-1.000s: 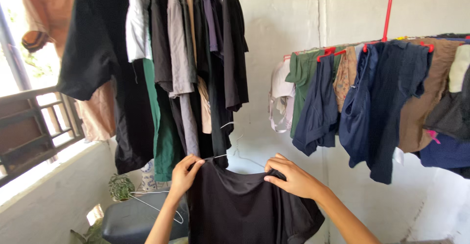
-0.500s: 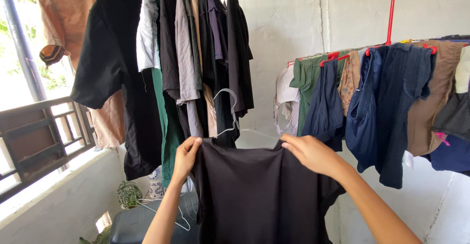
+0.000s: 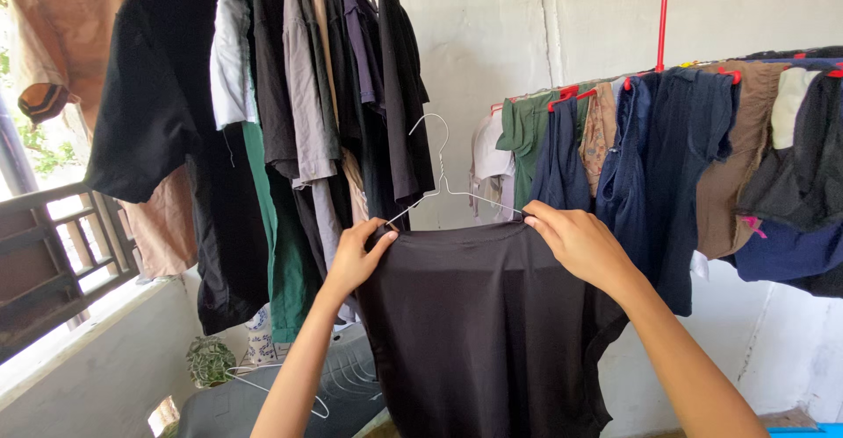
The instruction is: The person takes clothes from a blue laundry basket, places them on hangers, and hangs them on a clothes rack. The person handles a black t-shirt, a green t-shirt, and a dark polka-dotted garment, repeating the process for each item.
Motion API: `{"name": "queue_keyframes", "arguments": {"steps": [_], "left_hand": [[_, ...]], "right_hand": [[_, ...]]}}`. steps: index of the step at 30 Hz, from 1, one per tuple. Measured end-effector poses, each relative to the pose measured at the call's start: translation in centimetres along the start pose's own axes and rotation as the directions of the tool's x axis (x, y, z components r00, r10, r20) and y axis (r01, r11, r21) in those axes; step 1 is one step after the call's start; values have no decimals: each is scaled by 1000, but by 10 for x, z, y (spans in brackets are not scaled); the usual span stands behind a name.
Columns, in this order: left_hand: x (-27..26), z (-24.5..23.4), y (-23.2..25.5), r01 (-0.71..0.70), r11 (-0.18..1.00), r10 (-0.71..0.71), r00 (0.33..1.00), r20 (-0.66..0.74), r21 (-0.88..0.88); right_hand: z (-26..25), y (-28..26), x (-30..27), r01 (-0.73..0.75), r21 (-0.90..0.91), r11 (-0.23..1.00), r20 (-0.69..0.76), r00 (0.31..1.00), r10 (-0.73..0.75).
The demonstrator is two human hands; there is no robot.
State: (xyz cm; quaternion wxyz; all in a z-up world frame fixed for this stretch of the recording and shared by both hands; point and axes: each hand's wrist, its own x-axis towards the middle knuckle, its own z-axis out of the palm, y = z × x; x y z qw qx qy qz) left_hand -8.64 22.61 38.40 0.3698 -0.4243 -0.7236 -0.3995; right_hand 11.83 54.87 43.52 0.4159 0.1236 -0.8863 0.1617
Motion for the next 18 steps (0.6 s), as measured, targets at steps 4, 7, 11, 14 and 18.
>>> {"name": "queue_keyframes", "arguments": {"steps": [4,7,11,14,18], "left_hand": [[7,13,8,245,967,-248,968,-39,-71],[13,18,2,278,956,-283,959,-34,-97],[15,30,-1,171,979,-170,985,13,-112],[19,40,3,129,980,-119,990,73,-153],[27,40,20,-25,1000,25,998,51,-3]], "right_hand": [[-6,13,-2,-173,213,962,145,979,144],[-20,24,-9,-138,345,928,354,935,7],[-26,18,-17,-185,174,967,267,954,135],[-33,7,-13,-185,151,971,89,981,173],[-45,-5,3,-179,53,982,-62,981,183]]}}
